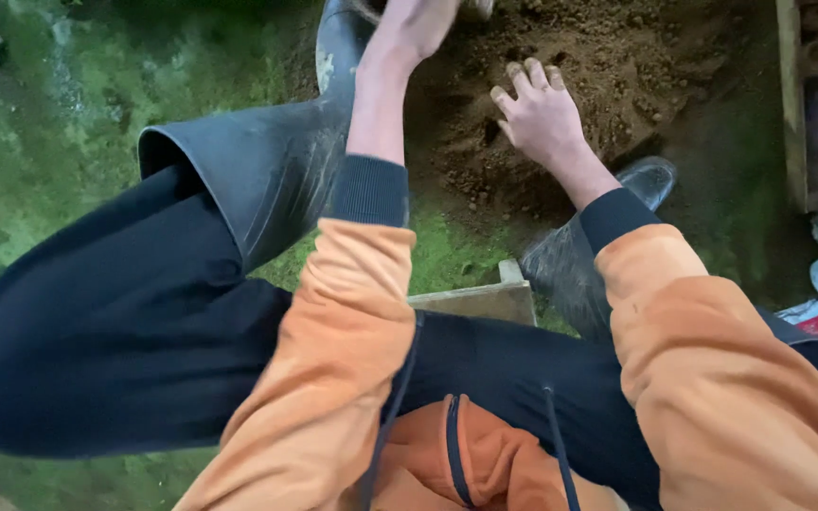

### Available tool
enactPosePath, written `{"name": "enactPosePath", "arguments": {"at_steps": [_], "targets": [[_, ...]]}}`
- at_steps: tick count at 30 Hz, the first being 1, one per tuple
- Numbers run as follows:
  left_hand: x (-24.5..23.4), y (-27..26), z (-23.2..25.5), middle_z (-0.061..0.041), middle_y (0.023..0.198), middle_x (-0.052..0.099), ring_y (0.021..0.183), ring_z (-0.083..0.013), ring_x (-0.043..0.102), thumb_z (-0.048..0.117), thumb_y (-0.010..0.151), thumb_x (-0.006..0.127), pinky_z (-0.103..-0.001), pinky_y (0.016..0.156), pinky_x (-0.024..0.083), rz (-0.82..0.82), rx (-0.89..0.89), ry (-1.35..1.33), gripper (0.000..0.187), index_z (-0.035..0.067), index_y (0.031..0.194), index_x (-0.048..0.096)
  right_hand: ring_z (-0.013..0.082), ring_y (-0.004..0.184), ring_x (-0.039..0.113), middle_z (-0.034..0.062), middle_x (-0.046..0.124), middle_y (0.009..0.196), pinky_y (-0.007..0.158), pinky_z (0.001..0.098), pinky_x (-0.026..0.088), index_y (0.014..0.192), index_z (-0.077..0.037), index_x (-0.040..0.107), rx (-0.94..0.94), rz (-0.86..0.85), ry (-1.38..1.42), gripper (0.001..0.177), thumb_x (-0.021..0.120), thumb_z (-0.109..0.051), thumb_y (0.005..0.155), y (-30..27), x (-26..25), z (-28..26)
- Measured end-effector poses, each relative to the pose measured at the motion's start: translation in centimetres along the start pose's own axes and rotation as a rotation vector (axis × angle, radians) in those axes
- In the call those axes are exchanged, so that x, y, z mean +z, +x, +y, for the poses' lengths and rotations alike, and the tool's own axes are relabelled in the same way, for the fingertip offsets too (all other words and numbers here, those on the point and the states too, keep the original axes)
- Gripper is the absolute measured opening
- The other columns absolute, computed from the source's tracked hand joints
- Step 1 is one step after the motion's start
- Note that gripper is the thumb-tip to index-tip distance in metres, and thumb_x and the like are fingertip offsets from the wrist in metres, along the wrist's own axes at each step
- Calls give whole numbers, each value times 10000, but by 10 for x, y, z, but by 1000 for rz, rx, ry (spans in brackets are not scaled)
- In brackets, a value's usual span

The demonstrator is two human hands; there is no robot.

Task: Filling small cylindrical tubes with soil and compressing it to create planting plugs.

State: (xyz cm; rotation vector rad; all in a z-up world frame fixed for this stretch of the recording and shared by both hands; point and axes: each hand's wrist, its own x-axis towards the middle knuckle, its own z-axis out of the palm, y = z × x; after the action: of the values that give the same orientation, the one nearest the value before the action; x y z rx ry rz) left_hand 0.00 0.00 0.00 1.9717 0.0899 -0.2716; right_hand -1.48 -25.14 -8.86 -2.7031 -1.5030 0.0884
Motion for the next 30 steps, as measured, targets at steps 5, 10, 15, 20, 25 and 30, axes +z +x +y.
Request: {"name": "enactPosePath", "arguments": {"at_steps": [5,10,15,20,25,30], "targets": [[-1,3,68,-129,1431,638,1298,-280,623,316,1012,381,-471,1086,443,-225,8,277,496,73,1395,583,420,1196,601,237,673,1197,906,456,613,1218,10,681,66,-120,208,432,506,126,840,19,-17,8],[49,-29,36,-138,1046,738,1040,-401,655,414,874,510,-855,976,288,-382,-39,668,359,169,927,766,378,1001,602,201,661,1104,843,500,472,1113,-50,694,346,-33,801,176,658,2,949,6,-30,46],[105,-41,6,-51,1037,681,1114,-302,580,412,879,584,-945,987,148,-340,336,849,312,208,912,818,189,913,551,53,662,1070,771,357,404,1179,-166,678,547,-118,961,165,683,-140,1016,-2,-85,55],[119,-43,6,-24,765,663,1050,-333,623,293,858,636,-901,1065,5,-205,477,770,224,190,701,758,333,1107,636,198,673,1287,881,450,526,1301,-46,659,455,-279,898,459,572,27,857,-2,-134,34],[130,-42,-5,-46,711,651,1097,-317,613,299,854,644,-882,1082,-5,-116,533,749,218,182,717,766,389,1239,570,231,628,1344,1062,518,451,1340,4,626,404,-168,836,466,623,36,875,-15,-124,27],[130,-45,0,-4,904,701,1176,-300,595,322,878,645,-861,1093,-56,-116,529,757,248,159,724,751,342,1223,597,202,651,1317,1078,459,470,1298,-8,630,431,-55,909,479,640,114,835,-18,-143,19]]}}
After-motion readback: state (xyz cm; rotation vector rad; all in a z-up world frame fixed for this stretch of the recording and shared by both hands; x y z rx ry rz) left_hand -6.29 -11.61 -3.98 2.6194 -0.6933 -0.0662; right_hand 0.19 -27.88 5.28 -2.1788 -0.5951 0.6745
